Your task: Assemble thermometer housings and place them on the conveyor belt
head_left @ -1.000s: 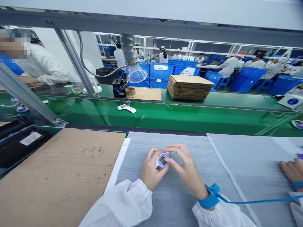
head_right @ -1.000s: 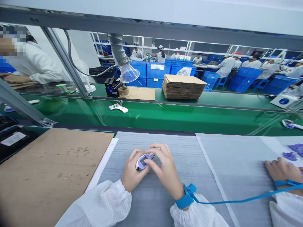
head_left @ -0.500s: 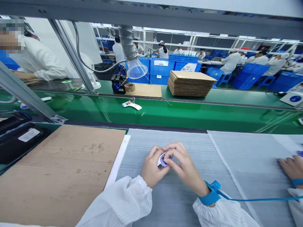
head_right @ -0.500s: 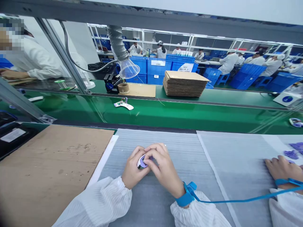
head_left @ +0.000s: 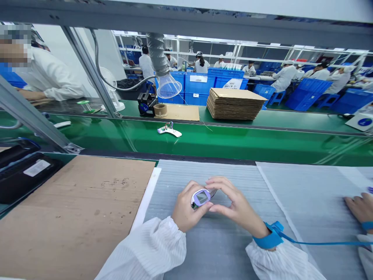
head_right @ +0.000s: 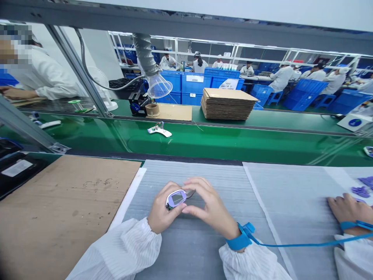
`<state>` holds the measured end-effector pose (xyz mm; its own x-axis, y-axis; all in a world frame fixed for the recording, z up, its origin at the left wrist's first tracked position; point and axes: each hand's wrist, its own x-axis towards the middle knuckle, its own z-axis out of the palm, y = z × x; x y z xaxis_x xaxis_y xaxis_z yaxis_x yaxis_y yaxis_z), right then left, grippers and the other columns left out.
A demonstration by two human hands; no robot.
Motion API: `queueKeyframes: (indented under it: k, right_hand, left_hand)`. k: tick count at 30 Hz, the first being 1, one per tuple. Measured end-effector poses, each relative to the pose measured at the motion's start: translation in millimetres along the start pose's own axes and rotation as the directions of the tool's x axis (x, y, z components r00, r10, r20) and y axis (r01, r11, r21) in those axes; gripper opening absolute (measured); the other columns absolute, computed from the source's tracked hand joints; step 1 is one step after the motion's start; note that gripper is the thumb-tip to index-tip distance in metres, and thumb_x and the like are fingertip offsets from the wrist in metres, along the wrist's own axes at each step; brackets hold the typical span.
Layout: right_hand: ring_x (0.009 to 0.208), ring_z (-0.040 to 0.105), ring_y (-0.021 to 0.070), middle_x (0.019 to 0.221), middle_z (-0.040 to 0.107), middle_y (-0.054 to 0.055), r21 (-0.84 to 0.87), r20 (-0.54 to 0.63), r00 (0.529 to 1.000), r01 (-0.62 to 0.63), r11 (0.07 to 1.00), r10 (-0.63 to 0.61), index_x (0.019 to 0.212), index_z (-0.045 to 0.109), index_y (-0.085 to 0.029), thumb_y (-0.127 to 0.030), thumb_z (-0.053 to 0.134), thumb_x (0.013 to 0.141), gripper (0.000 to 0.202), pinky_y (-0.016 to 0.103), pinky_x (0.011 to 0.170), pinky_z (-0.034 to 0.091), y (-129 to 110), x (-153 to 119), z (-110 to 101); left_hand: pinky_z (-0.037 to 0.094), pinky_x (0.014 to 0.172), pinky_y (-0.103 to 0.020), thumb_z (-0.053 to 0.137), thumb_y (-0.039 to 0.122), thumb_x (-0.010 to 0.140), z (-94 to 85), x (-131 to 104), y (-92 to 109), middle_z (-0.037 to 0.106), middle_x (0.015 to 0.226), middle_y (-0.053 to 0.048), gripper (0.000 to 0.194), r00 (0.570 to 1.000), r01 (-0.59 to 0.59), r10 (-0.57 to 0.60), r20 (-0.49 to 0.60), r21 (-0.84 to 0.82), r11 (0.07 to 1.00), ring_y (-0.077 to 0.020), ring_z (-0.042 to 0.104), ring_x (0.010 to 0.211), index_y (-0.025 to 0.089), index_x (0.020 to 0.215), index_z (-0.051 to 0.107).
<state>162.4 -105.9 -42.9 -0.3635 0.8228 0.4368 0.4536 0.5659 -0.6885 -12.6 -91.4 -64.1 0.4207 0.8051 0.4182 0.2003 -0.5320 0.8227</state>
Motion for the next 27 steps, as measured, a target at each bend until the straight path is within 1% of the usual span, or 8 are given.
queueKeyframes:
  k: [3,9,15,17,20,22,24,27]
  right_hand:
    - [0.096,0.057,0.0222,0.101,0.064,0.005,-0.014,0.086,0.996,-0.014,1.000,0.015,0.109,0.058,-0.026,-0.040,0.058,0.082,0.030,0.037,0.084,0.044,4,-1,-4]
    - [0.085,0.059,0.0201,0.092,0.065,0.004,0.019,0.098,0.993,-0.069,0.997,0.067,0.103,0.060,-0.025,-0.042,0.055,0.084,0.026,0.032,0.074,0.046,0,-5,0]
    - [0.077,0.060,0.0192,0.084,0.066,0.004,-0.021,0.072,0.996,-0.048,0.999,0.049,0.095,0.062,-0.024,-0.041,0.052,0.086,0.022,0.031,0.070,0.044,-5,-7,2]
    - [0.079,0.060,0.0197,0.086,0.066,0.004,-0.071,0.078,0.996,-0.045,0.996,0.050,0.098,0.061,-0.024,-0.035,0.054,0.086,0.018,0.032,0.070,0.044,-6,-7,5]
    - [0.086,0.061,0.0224,0.095,0.066,0.004,-0.169,0.118,0.987,-0.084,0.982,0.105,0.105,0.056,-0.026,-0.028,0.061,0.079,0.026,0.034,0.073,0.046,2,-11,6]
    - [0.089,0.062,0.0230,0.099,0.066,0.003,-0.214,0.116,0.978,-0.146,0.966,0.173,0.107,0.054,-0.027,-0.026,0.061,0.076,0.031,0.034,0.074,0.048,20,-22,-6]
    - [0.084,0.065,0.0231,0.097,0.067,0.003,-0.253,0.021,0.956,-0.278,0.927,0.293,0.106,0.052,-0.027,-0.029,0.059,0.076,0.030,0.033,0.069,0.050,48,-43,-32]
    - [0.069,0.067,0.0283,0.083,0.070,0.007,-0.315,-0.289,0.824,-0.562,0.765,0.487,0.102,0.052,-0.027,-0.045,0.061,0.069,0.039,0.034,0.053,0.052,103,-90,-89]
  left_hand:
    - [0.040,0.068,-0.029,0.056,0.041,0.080,-1.3,-2,-3,0.052,0.079,-0.004,0.024,0.999,-0.006,0.006,0.041,0.002,1.000,-0.0184,0.050,0.076,0.018,0.086,0.054]
    - [0.040,0.064,-0.029,0.048,0.046,0.083,-3.6,-5,-5,0.046,0.077,-0.004,0.028,0.990,-0.048,0.040,0.133,0.060,0.997,-0.0176,0.048,0.072,0.018,0.082,0.051]
    - [0.039,0.061,-0.029,0.048,0.044,0.082,-4.6,-5,-2,0.045,0.074,-0.004,0.026,0.993,-0.079,0.075,0.094,0.046,0.996,-0.0168,0.046,0.068,0.018,0.079,0.052]
    - [0.038,0.061,-0.029,0.049,0.043,0.082,-0.1,-5,0,0.046,0.071,-0.003,0.026,0.997,-0.032,0.030,0.067,0.020,0.999,-0.0168,0.047,0.068,0.018,0.077,0.052]
    - [0.041,0.059,-0.027,0.049,0.040,0.083,8.9,-4,1,0.048,0.068,-0.001,0.023,0.983,0.177,-0.172,0.068,-0.061,0.982,-0.0144,0.049,0.062,0.018,0.075,0.051]
    - [0.044,0.060,-0.026,0.057,0.037,0.078,10.7,2,-1,0.054,0.078,-0.002,0.019,0.952,0.275,-0.261,0.161,-0.072,0.959,-0.0147,0.053,0.068,0.019,0.085,0.053]
    - [0.047,0.066,-0.027,0.066,0.032,0.071,4.6,19,-8,0.056,0.098,-0.005,0.037,0.933,0.271,-0.267,0.240,0.016,0.962,-0.0177,0.057,0.082,0.022,0.103,0.052]
    - [0.048,0.077,-0.029,0.065,0.029,0.072,-21.1,69,-34,0.052,0.112,-0.006,0.048,0.946,0.204,-0.273,0.173,0.334,0.920,-0.0183,0.056,0.096,0.024,0.116,0.047]
